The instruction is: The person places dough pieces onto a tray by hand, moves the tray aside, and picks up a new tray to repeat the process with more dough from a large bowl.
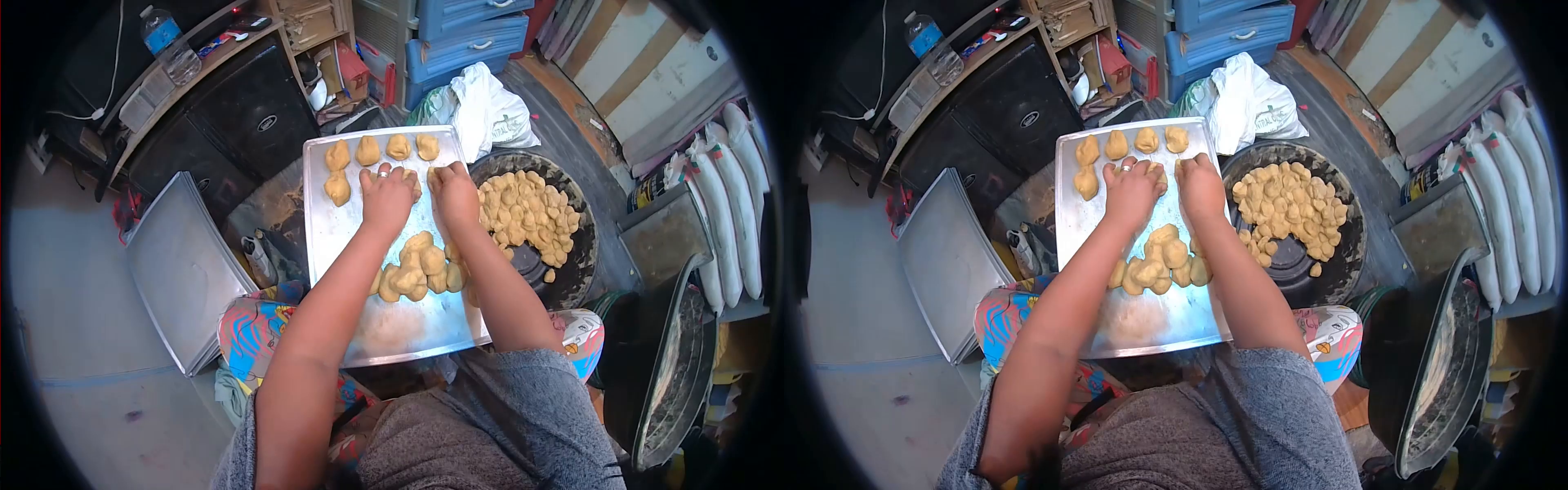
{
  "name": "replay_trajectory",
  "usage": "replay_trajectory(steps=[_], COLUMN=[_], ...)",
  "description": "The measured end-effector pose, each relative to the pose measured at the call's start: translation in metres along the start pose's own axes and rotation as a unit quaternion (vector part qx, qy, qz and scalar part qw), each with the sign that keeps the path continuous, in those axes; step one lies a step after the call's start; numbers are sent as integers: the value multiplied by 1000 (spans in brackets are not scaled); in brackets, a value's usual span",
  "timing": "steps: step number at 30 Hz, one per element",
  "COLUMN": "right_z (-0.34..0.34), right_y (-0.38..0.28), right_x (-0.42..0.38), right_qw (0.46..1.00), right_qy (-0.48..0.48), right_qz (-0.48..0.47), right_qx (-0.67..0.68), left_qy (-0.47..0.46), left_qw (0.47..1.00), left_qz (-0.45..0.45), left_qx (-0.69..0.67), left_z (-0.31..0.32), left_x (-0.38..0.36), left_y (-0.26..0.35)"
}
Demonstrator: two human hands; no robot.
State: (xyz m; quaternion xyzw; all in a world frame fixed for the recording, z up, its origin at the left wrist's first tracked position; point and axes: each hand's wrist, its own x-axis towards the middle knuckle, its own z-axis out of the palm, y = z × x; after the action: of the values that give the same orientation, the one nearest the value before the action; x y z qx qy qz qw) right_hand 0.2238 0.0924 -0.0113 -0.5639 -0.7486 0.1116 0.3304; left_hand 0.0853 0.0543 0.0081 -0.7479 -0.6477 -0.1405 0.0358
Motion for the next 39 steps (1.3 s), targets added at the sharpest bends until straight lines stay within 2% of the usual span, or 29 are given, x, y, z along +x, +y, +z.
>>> replay_trajectory(steps=[2, 4, 5, 7, 9, 10, 11, 12, 13, 15, 17, 18, 19, 20, 21, 22, 23, 25, 29, 31, 32, 34, 35, 37, 39], right_z=[5, 1, -2, -22, -44, -54, -59, -58, -52, -51, -56, -39, -42, -42, -41, -22, -8, -6, -24, -29, -29, -27, -21, 0, 14], right_y=[-1, -1, -1, -10, -25, -33, -38, -39, -39, -38, -47, -41, -55, -71, -86, -85, -81, -89, -77, -68, -66, -65, -64, -56, -49], right_x=[7, 12, 12, 6, -5, -17, -28, -37, -42, -37, -28, -31, -30, -30, -30, -38, -46, -53, -44, -28, -21, -8, -7, -5, -2], right_qw=[998, 998, 997, 999, 999, 989, 960, 942, 920, 923, 906, 963, 964, 966, 967, 984, 980, 970, 974, 989, 989, 992, 992, 992, 993], right_qy=[21, 5, -14, -16, -17, -147, -273, -334, -392, -379, -358, -161, -162, -132, -101, -110, -201, -242, -227, -143, -143, -114, -113, -123, -115], right_qz=[36, 32, 31, -7, -50, -1, 48, 16, -16, -53, 150, 42, 40, 54, 68, 30, 7, 33, 7, 31, 32, 42, 42, -11, -5], right_qx=[50, 57, 64, 36, 8, 23, 38, 26, 14, 37, 168, 212, 209, 216, 222, 140, 6, -6, 4, 15, 14, 28, 28, 22, 39], left_qy=[-1, 130, 129, -32, -175, -172, -212, -250, -247, -286, -290, -193, -92, -91, -24, 44, 46, 77, 42, 112, 111, 199, 199, 128, 106], left_qw=[1000, 989, 990, 987, 954, 954, 945, 933, 934, 911, 913, 911, 892, 891, 907, 917, 917, 944, 938, 949, 949, 933, 933, 935, 936], left_qz=[-2, 52, 50, -23, -110, -113, -77, -39, -39, -64, -72, -153, -230, -230, -222, -212, -211, -151, -174, -164, -163, -142, -142, -156, -156], left_qx=[-3, -41, -40, -158, -216, -216, -238, -257, -256, -289, -277, -331, -378, -380, -358, -334, -336, -283, -298, -244, -245, -265, -265, -291, -296], left_z=[-1, -7, -10, -48, -74, -72, -65, -63, -68, -80, -80, -74, -69, -64, -60, -55, -49, -46, -48, -43, -39, -33, -30, -28, -26], left_x=[0, -10, -18, -38, -64, -84, -105, -119, -125, -129, -124, -123, -119, -115, -111, -109, -110, -111, -107, -96, -88, -69, -63, -52, -48], left_y=[-1, -4, -7, -9, -14, -21, -29, -33, -32, -31, -39, -45, -52, -59, -66, -71, -72, -73, -72, -77, -80, -88, -92, -96, -99])
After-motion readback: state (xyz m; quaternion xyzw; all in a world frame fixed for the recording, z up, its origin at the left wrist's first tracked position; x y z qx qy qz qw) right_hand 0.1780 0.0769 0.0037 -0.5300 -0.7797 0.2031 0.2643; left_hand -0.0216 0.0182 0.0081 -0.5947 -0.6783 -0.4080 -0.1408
